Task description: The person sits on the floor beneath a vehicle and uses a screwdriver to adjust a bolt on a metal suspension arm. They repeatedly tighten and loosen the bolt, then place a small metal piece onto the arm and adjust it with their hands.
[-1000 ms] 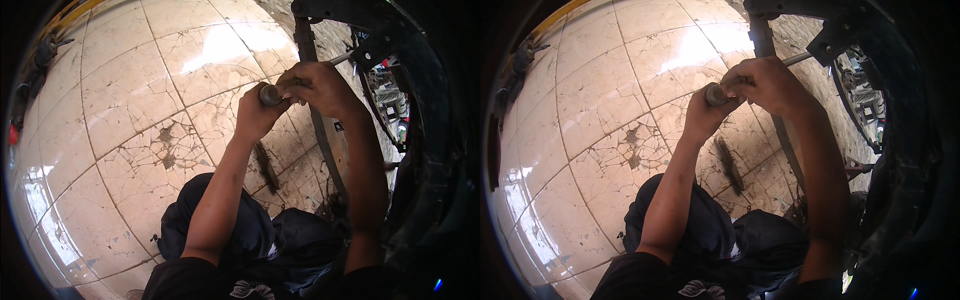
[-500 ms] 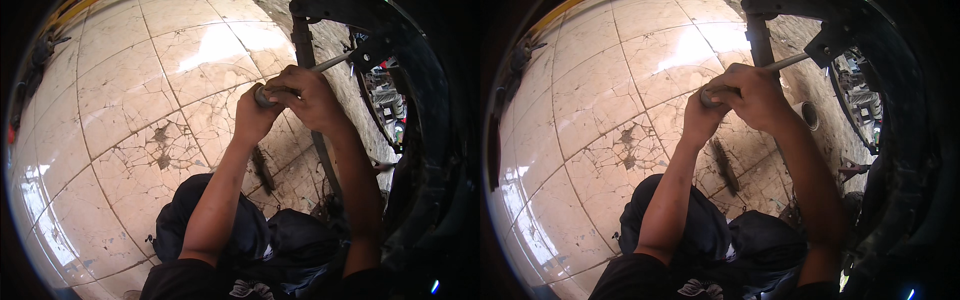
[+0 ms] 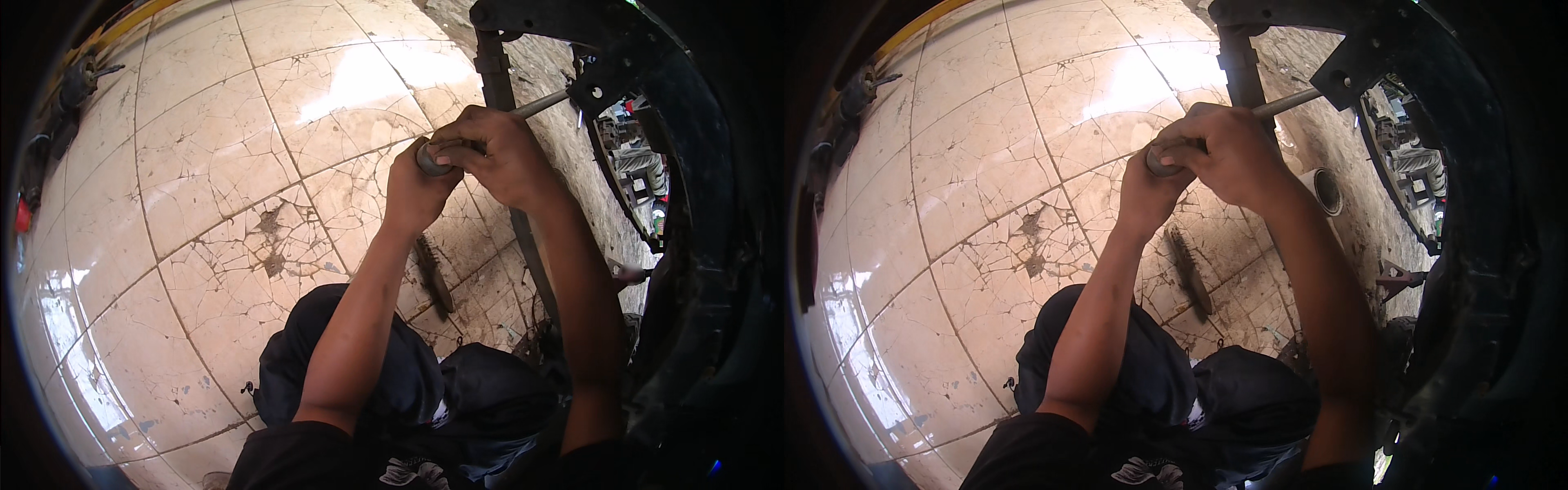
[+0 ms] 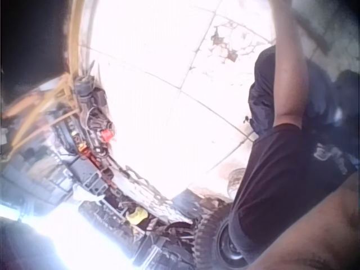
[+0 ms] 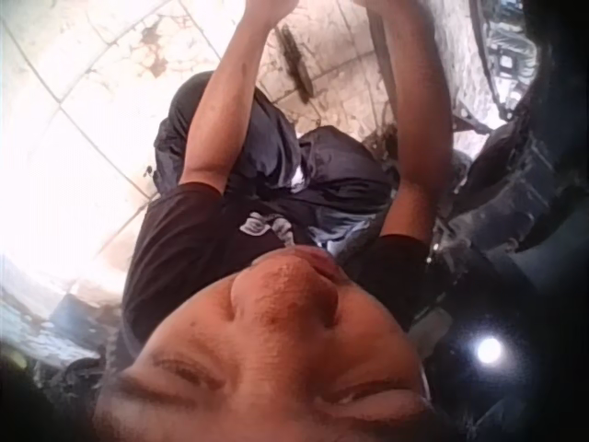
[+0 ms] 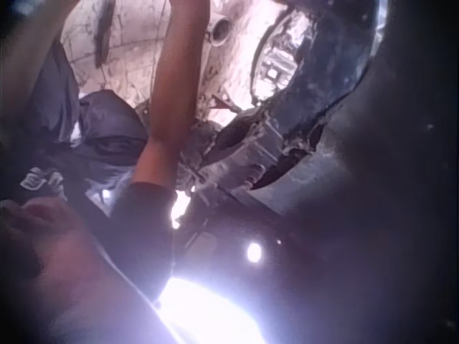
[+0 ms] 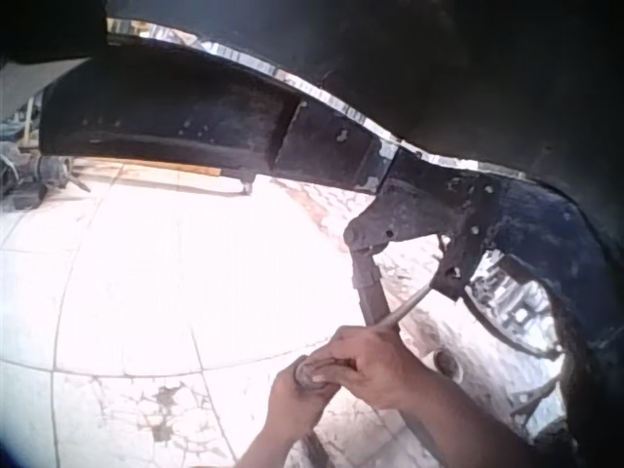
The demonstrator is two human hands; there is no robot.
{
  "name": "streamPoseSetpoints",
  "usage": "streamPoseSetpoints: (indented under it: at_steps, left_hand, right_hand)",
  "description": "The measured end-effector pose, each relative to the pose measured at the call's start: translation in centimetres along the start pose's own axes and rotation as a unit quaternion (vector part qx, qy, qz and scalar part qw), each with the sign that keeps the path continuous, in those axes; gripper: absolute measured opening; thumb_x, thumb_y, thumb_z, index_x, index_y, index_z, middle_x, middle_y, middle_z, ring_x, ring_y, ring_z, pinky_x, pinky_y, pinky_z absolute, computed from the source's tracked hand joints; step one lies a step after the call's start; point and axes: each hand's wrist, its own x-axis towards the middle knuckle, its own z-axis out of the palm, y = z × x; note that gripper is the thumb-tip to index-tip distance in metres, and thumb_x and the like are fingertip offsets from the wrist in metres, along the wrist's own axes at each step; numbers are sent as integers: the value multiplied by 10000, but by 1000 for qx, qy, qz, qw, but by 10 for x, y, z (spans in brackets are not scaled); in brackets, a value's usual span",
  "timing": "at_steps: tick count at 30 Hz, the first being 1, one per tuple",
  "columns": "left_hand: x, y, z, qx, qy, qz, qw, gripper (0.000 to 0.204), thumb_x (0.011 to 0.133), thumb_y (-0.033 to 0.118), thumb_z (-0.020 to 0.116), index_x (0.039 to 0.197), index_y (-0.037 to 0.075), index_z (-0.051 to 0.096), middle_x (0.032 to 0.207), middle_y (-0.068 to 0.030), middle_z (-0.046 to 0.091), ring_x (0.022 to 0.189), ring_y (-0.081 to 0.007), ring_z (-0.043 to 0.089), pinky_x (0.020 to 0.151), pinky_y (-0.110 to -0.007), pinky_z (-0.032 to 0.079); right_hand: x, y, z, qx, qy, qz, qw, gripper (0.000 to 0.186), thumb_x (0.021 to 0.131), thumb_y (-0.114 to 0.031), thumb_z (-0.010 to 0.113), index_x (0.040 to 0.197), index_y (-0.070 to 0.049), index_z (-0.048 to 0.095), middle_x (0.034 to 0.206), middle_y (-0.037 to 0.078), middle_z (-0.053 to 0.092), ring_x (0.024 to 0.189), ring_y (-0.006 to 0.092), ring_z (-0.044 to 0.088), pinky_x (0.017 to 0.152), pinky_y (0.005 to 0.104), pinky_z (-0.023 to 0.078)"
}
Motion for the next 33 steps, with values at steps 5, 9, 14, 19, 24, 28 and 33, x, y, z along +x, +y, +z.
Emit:
streamPoseSetpoints:
  at_steps: [5,9,14,19,24,28,33]
  left_hand:
    - [1,-9,-5,-7,-8,21,1000,312,859,119,855,1094,-7,694,915,-120,758,815,-200,714,753,-359,565]
    - [0,-7,-3,-3,-6,5,1000,303,862,120,850,1087,-7,691,908,-128,757,810,-211,717,749,-364,562]
    - [1,-7,4,14,25,0,1000,307,860,140,863,1062,-11,687,906,-151,760,817,-237,730,758,-376,569]
    - [1,-9,-3,0,8,9,1000,303,865,137,860,1068,-10,690,916,-157,763,825,-241,733,765,-376,571]
    - [-1,-4,-6,19,-14,-17,1000,316,900,117,830,1163,9,693,971,-96,755,854,-162,706,779,-329,569]
    - [0,-9,-2,6,-14,3,1000,334,915,99,821,1213,18,693,1035,-70,753,885,-135,702,791,-312,572]
    - [0,-16,1,-21,21,27,999,285,877,119,840,1077,-10,682,942,-164,772,855,-265,754,774,-385,580]
  right_hand:
    - [-8,-9,-2,-14,14,31,999,192,945,-199,797,1096,-89,841,966,129,773,885,283,738,830,404,570]
    - [-4,-8,-15,-36,-28,14,999,181,945,-172,791,1091,-76,838,966,134,773,891,282,741,828,403,570]
    - [1,1,-3,31,-10,36,999,196,923,-170,825,1085,-59,837,964,123,769,896,247,740,820,378,572]
    - [-3,-9,8,41,40,63,996,200,917,-173,822,1087,-70,843,960,142,776,877,276,749,819,388,576]
    - [1,-14,-13,-25,-33,34,999,208,910,-156,824,1096,-65,841,963,154,769,875,291,746,827,403,579]
    - [5,-17,-19,-64,-49,19,997,204,906,-164,834,1093,-84,845,967,135,772,888,284,747,831,396,579]
    - [-2,2,7,-2,21,10,1000,211,904,-198,846,1101,-124,848,978,108,776,876,272,742,828,404,568]
